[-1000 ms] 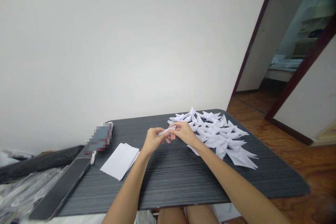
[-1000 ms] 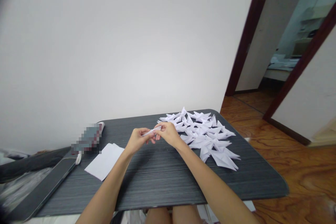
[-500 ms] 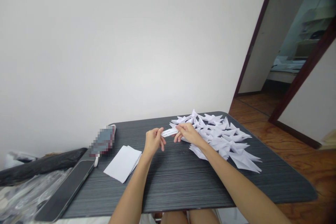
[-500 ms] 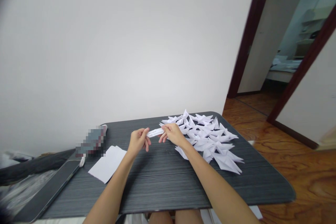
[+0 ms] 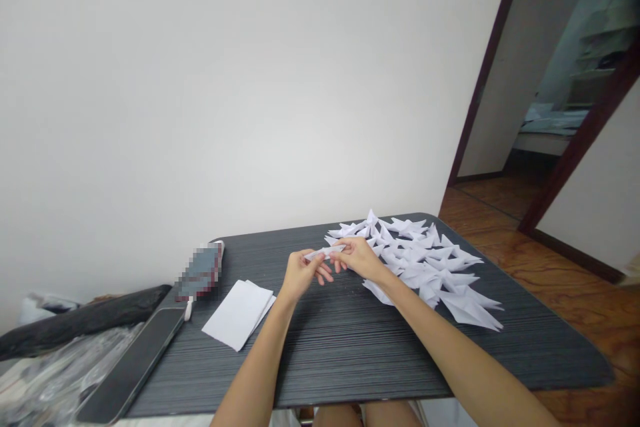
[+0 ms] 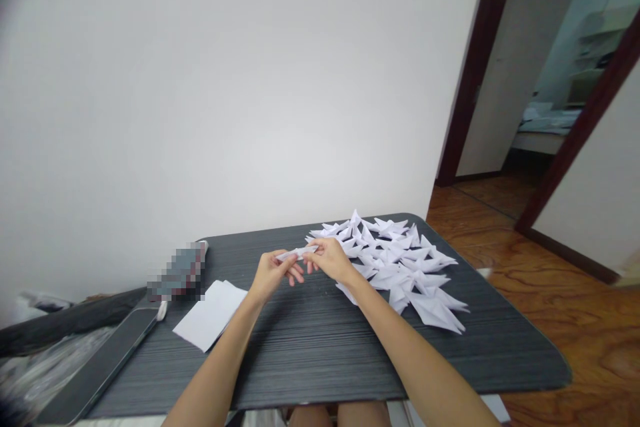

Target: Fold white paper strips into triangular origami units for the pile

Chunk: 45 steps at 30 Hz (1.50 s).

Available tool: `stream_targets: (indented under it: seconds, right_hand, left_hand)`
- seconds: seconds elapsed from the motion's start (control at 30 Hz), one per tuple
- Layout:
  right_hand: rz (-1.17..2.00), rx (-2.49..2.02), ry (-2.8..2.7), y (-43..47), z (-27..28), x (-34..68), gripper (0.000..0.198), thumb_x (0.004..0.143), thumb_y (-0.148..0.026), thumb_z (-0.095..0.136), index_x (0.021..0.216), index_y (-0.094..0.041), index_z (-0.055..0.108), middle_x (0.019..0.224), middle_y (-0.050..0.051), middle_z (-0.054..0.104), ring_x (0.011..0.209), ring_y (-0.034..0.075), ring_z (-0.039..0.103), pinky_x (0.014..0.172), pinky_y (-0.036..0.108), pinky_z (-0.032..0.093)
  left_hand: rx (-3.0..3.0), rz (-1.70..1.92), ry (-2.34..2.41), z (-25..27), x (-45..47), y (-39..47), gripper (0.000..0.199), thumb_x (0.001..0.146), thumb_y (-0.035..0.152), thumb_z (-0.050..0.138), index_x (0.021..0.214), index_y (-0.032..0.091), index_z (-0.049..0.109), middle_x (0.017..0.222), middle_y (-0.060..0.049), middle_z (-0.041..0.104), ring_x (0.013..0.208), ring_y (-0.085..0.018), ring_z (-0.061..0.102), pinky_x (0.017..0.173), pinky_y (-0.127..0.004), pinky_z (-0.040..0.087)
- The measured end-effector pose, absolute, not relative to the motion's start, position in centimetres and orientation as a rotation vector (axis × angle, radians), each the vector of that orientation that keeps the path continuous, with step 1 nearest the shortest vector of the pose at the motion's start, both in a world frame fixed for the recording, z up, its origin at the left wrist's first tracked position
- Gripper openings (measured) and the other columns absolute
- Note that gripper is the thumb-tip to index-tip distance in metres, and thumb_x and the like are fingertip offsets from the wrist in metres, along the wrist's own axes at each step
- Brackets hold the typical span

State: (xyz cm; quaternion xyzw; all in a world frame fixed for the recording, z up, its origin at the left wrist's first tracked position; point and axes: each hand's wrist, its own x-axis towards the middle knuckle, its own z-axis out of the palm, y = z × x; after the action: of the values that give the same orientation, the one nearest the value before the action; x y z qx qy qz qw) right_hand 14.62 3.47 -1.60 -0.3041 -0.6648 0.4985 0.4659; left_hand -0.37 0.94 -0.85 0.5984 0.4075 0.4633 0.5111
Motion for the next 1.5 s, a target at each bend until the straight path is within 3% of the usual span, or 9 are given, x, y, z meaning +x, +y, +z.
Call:
stream_targets:
  seconds: [0.3,0.5,0.63,0.8,0.97,1.17,1.37,1.5]
  right_hand:
    - [1.222,-0.753,-1.589,2.8,-1.1,14.2,0.024,0.063,-0.031,0.061,0.076,-0.012,0.053,0.052,-0.003,0.055,0.037,0.007,0.048,0.037,0.019,0.034]
    - [1.300,-0.708,-1.626,2.7,-0.8,14.2,0.023,0.064,-0.033,0.061,0.070,-0.011,0.055,0.056,0.002,0.060,0.042,0.010,0.054,0.036,0.018,0.035]
    - [1.306,-0.710,-1.618,3.2,-1.0,14.6,0.026,0.068,-0.037,0.057,0.070,-0.010,0.056,0.055,0.004,0.061,0.045,0.012,0.058,0.039,0.020,0.039]
    - [1.246,-0.739,-1.606,3.7,-1.1,15.2,0.030,0.073,-0.039,0.051,0.068,-0.009,0.055,0.061,0.007,0.063,0.045,0.013,0.059,0.038,0.020,0.040]
    - [1.192,-0.767,-1.672,3.7,-1.1,15.4,0.033,0.077,-0.038,0.045,0.063,-0.010,0.054,0.060,0.007,0.062,0.042,0.011,0.058,0.037,0.020,0.039]
    - [0.968,-0.906,-1.669,3.4,-0.5,15.9,0.026,0.074,-0.033,0.050,0.063,-0.012,0.060,0.054,0.003,0.061,0.040,0.010,0.054,0.037,0.020,0.037]
    - [0.590,-0.862,-1.923,3.2,0.1,16.8,0.027,0.080,-0.022,0.041,0.063,-0.017,0.062,0.048,0.000,0.058,0.052,0.013,0.055,0.058,0.024,0.042]
    - [0.432,-0.814,-2.070,3.1,0.1,16.9,0.028,0.082,-0.019,0.039,0.065,-0.018,0.061,0.054,0.001,0.057,0.056,0.014,0.053,0.062,0.025,0.039]
  left_hand:
    - [1.619,1.175,1.010,-1.1,-0.6,0.7,0.028,0.073,0.037,0.052,0.063,0.011,0.051,0.047,0.001,0.055,0.033,-0.008,0.050,0.035,-0.017,0.032]
    - [1.678,1.130,1.002,-0.6,-0.6,0.5,0.027,0.073,0.036,0.053,0.063,0.011,0.054,0.049,-0.001,0.056,0.036,-0.008,0.049,0.038,-0.018,0.036]
    - [1.670,1.225,1.064,-0.4,-0.7,0.6,0.030,0.073,0.038,0.051,0.062,0.011,0.055,0.050,-0.002,0.058,0.038,-0.010,0.052,0.040,-0.019,0.038]
    - [1.557,1.447,1.138,-0.6,-1.3,1.1,0.029,0.072,0.040,0.053,0.074,0.011,0.056,0.065,-0.005,0.063,0.036,-0.009,0.051,0.033,-0.019,0.034]
    - [1.597,1.519,1.208,-0.7,-1.7,1.1,0.028,0.073,0.038,0.052,0.068,0.011,0.055,0.060,-0.003,0.061,0.034,-0.007,0.048,0.036,-0.019,0.036]
    - [1.620,1.548,1.213,-1.0,-1.7,1.3,0.028,0.073,0.040,0.051,0.068,0.012,0.056,0.059,-0.002,0.059,0.032,-0.005,0.042,0.033,-0.018,0.033]
    - [1.615,1.535,1.268,-1.6,-1.8,1.7,0.024,0.070,0.037,0.054,0.072,0.014,0.058,0.064,-0.003,0.061,0.036,-0.007,0.048,0.035,-0.019,0.035]
    - [1.654,1.505,1.267,-1.9,-2.0,1.9,0.022,0.071,0.034,0.054,0.074,0.014,0.060,0.066,-0.003,0.062,0.036,-0.007,0.048,0.036,-0.019,0.035]
